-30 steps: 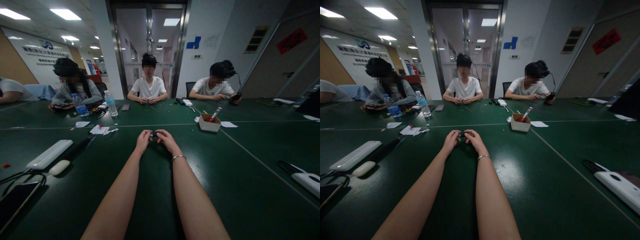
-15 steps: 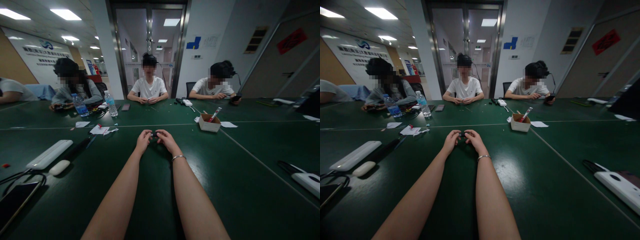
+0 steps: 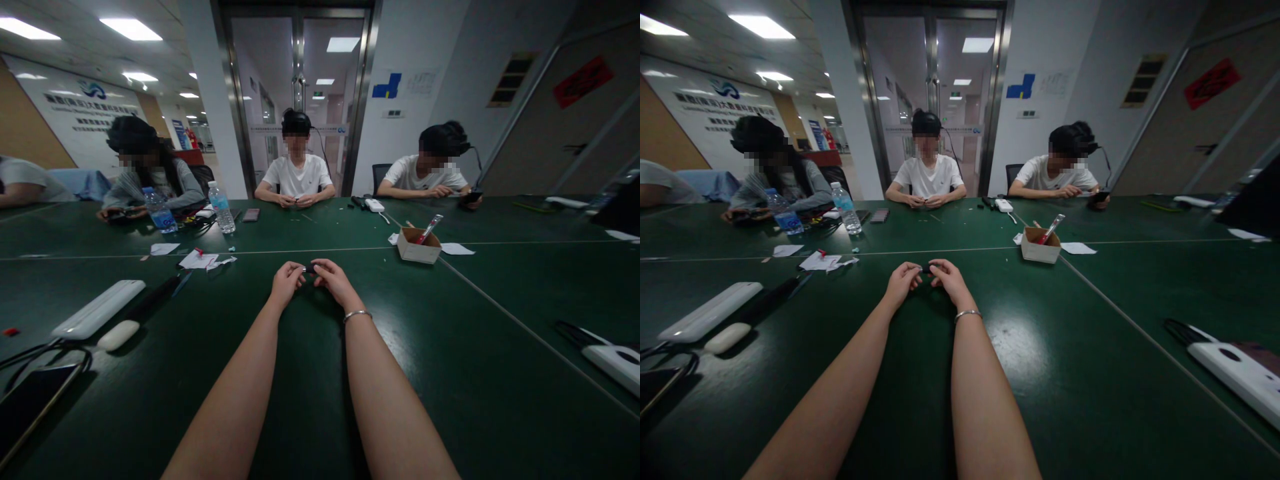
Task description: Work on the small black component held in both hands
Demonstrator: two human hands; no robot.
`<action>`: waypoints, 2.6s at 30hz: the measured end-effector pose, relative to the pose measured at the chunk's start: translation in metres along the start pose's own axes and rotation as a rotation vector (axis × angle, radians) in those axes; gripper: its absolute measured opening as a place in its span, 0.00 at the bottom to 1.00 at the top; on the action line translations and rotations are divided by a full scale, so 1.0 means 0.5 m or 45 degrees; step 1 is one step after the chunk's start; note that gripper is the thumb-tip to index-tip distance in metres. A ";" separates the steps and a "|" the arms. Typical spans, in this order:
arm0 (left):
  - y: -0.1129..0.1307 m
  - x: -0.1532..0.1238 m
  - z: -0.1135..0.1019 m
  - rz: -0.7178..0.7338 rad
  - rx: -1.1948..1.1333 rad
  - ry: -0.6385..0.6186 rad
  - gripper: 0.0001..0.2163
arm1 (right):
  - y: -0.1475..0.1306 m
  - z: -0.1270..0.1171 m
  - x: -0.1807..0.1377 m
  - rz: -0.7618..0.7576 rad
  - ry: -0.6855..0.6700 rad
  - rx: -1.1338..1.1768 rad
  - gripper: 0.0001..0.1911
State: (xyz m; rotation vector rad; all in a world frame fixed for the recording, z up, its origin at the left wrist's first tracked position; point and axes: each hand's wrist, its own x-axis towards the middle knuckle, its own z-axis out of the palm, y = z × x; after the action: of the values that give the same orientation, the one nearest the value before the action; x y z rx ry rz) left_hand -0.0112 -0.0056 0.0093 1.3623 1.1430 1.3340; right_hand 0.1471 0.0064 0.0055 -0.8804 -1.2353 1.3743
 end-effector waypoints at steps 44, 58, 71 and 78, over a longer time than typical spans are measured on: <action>0.002 0.000 0.000 -0.091 0.493 0.246 0.21 | 0.002 -0.002 -0.001 -0.021 -0.061 -0.037 0.17; 0.025 -0.006 0.008 -0.241 0.603 0.225 0.22 | 0.004 -0.001 -0.003 -0.089 -0.099 -0.074 0.17; 0.022 -0.006 0.008 -0.259 0.558 0.219 0.22 | 0.007 -0.003 -0.002 -0.111 -0.109 -0.078 0.17; 0.012 -0.004 0.007 -0.221 0.528 0.201 0.25 | 0.006 -0.002 -0.003 -0.081 -0.093 -0.045 0.17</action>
State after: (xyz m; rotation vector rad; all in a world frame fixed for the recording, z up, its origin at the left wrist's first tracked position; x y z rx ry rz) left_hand -0.0074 -0.0088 0.0148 1.4225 1.6760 1.1329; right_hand 0.1479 0.0054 0.0023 -0.8147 -1.3355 1.3479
